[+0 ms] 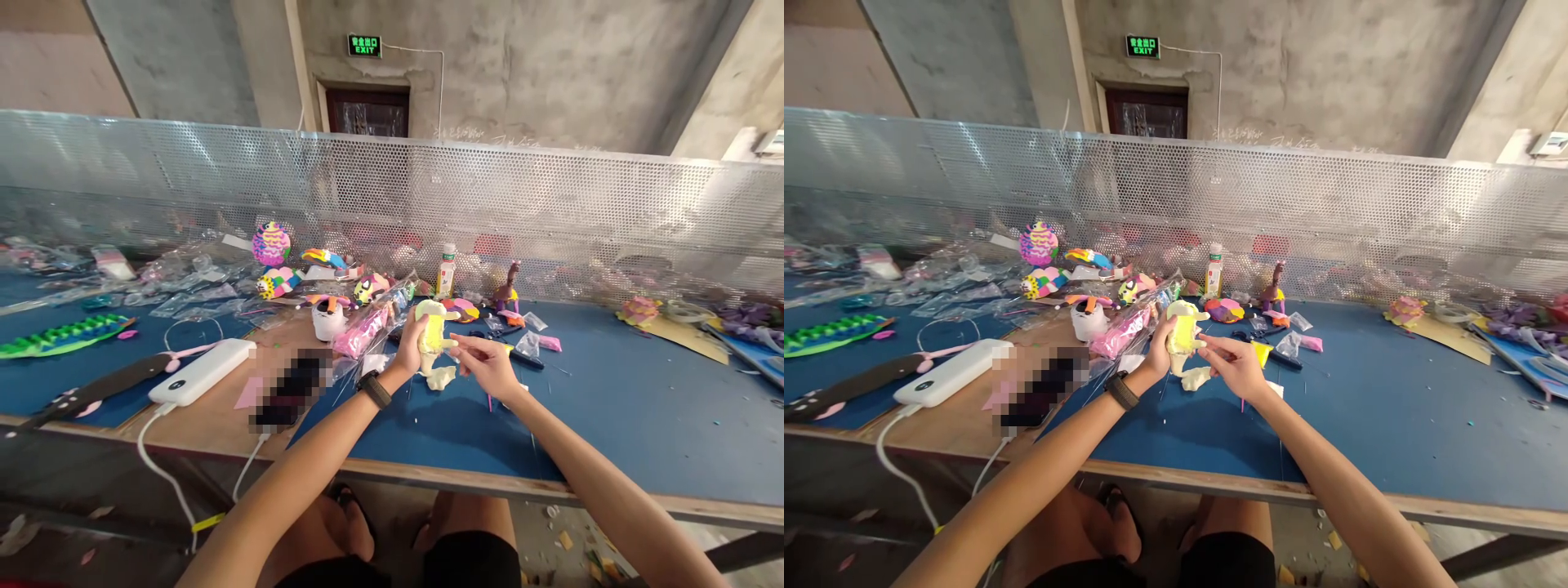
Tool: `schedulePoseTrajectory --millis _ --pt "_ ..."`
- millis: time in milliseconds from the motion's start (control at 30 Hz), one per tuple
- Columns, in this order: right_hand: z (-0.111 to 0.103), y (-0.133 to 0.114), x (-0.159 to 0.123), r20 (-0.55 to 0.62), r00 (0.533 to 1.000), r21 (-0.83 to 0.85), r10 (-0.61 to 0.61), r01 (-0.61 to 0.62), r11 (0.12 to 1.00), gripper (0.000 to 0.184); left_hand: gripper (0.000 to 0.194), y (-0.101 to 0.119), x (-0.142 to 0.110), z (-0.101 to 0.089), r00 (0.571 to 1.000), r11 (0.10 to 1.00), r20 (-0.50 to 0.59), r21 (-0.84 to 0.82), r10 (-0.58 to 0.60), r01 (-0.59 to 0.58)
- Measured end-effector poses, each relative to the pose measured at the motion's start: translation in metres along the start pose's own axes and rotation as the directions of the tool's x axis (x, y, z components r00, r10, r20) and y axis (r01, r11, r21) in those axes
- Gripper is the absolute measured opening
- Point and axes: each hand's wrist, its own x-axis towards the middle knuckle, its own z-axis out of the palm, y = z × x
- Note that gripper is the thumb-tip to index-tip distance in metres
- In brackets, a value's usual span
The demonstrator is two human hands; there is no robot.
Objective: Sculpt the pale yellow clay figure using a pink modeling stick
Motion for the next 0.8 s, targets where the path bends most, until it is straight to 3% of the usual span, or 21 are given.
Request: schedulePoseTrajectory --millis 200,400,500,567,667,800 --pt "0.000 -0.001 -0.003 0.029 0.997 -0.113 -0.076 0.079 0.991 0.051 0.042 -0.009 -0.001 -0.002 0.993 0.992 0.039 -0.053 -0.116 0.118" --pt "0.001 -0.004 -0.004 0.041 0.996 -0.134 -0.074 0.079 0.988 0.046 0.042 -0.012 -0.001 -0.004 0.989 0.991 0.077 -0.048 -0.123 0.127" --pt "0.002 -0.007 -0.005 0.059 0.997 -0.056 -0.047 0.050 0.997 0.048 0.044 -0.009 -0.001 -0.003 0.985 0.986 0.080 -0.054 -0.151 0.155" --pt "0.002 -0.010 -0.005 0.096 0.995 0.045 -0.017 0.012 0.999 0.052 0.047 -0.005 -0.001 -0.001 0.959 0.962 0.136 -0.079 -0.248 0.260" --pt "0.001 -0.014 -0.004 0.200 0.978 0.131 0.052 -0.079 0.988 0.055 0.050 0.000 -0.003 0.001 0.876 0.893 0.272 -0.106 -0.397 0.438" --pt "0.000 -0.017 -0.003 0.289 0.953 0.191 0.095 -0.155 0.969 0.053 0.048 0.004 -0.005 0.002 0.832 0.850 0.311 -0.118 -0.460 0.514"
